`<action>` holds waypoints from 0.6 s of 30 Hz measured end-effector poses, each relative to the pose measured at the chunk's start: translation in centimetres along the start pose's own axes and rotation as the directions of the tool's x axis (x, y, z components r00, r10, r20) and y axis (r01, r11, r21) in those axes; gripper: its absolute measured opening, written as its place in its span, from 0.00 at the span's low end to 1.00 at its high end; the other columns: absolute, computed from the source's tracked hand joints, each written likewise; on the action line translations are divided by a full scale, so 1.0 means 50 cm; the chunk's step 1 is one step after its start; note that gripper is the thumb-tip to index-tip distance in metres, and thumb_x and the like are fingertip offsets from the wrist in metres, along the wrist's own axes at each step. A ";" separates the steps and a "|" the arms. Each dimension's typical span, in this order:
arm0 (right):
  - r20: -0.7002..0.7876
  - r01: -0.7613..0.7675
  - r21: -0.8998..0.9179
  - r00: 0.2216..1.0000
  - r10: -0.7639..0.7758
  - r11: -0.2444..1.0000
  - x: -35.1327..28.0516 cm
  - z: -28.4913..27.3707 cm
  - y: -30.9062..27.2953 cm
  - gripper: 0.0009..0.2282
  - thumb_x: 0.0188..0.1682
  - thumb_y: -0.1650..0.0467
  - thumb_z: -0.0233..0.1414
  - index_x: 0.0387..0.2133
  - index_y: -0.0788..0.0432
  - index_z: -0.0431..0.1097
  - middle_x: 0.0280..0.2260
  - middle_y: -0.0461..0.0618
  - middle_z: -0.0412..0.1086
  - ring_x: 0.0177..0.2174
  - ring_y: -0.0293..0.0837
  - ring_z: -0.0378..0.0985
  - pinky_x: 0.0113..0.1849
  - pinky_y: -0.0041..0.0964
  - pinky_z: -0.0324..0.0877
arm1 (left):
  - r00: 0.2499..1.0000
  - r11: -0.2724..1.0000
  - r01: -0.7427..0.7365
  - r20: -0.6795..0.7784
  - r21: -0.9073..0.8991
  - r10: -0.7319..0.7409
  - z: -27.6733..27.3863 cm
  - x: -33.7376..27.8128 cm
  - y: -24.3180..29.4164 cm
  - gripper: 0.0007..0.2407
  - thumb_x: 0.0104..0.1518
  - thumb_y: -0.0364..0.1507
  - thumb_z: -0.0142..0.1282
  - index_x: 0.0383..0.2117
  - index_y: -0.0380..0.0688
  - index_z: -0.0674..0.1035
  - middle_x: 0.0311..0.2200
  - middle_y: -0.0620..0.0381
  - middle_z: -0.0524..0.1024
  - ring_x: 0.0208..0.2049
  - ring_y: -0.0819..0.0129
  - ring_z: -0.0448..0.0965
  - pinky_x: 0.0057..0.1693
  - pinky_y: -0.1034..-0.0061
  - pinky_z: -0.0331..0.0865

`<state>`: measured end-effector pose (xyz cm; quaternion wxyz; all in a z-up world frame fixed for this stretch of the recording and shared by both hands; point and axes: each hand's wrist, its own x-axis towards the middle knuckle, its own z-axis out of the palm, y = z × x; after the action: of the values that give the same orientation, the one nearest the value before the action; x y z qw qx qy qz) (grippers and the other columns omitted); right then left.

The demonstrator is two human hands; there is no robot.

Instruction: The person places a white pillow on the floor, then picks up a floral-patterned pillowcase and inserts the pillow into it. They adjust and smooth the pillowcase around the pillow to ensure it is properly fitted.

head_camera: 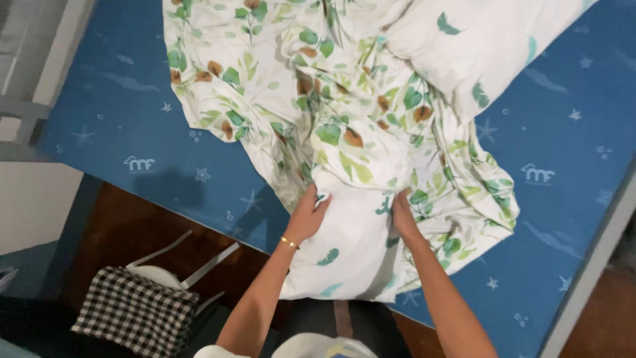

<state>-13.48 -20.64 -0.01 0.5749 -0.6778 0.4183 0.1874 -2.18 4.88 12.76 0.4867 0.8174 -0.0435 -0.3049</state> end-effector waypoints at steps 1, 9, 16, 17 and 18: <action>0.047 0.010 -0.048 0.999 -0.008 0.999 0.012 -0.005 0.013 0.33 0.60 0.54 0.34 0.71 0.63 0.43 0.70 0.68 0.41 0.69 0.61 0.40 0.68 0.54 0.38 | 0.999 0.997 0.035 -0.012 -0.071 -0.036 0.012 -0.011 0.029 0.18 0.63 0.32 0.55 0.56 0.35 0.70 0.50 0.25 0.74 0.55 0.35 0.74 0.60 0.47 0.70; 0.410 0.397 -0.400 0.884 -0.227 0.826 -0.037 -0.036 0.031 0.28 0.58 0.64 0.37 0.63 0.81 0.51 0.61 0.88 0.52 0.63 0.79 0.53 0.64 0.69 0.49 | 0.974 0.945 0.227 0.076 -0.233 -0.215 0.128 -0.033 0.176 0.19 0.63 0.35 0.50 0.58 0.50 0.62 0.47 0.28 0.76 0.55 0.38 0.76 0.60 0.52 0.70; 0.357 0.284 -0.486 0.928 -0.109 0.826 -0.019 0.015 0.163 0.22 0.53 0.53 0.46 0.54 0.47 0.74 0.43 0.55 0.79 0.45 0.55 0.80 0.48 0.53 0.74 | 0.977 0.954 0.193 0.047 0.228 -0.209 0.169 -0.034 0.019 0.20 0.62 0.33 0.48 0.58 0.55 0.58 0.45 0.31 0.79 0.52 0.34 0.78 0.59 0.47 0.70; 0.268 0.332 -0.450 0.936 -0.229 0.829 -0.068 0.007 0.113 0.19 0.54 0.57 0.48 0.55 0.48 0.73 0.43 0.56 0.78 0.46 0.59 0.79 0.48 0.55 0.74 | 0.980 0.958 0.175 0.055 0.226 -0.192 0.158 -0.051 0.023 0.21 0.62 0.33 0.48 0.60 0.55 0.58 0.45 0.29 0.78 0.53 0.31 0.77 0.60 0.45 0.69; 0.277 0.333 -0.451 0.934 -0.224 0.828 -0.086 0.005 0.084 0.19 0.54 0.57 0.48 0.55 0.48 0.73 0.43 0.56 0.78 0.46 0.59 0.79 0.48 0.55 0.74 | 0.978 0.957 0.185 0.050 0.224 -0.201 0.159 -0.058 0.023 0.21 0.62 0.33 0.48 0.60 0.55 0.58 0.45 0.29 0.78 0.53 0.31 0.77 0.60 0.45 0.69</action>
<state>-19.22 -18.84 0.44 0.4465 -0.8311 0.1893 0.2722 -8.59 -0.78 12.34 0.3601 0.8546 -0.0142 -0.3739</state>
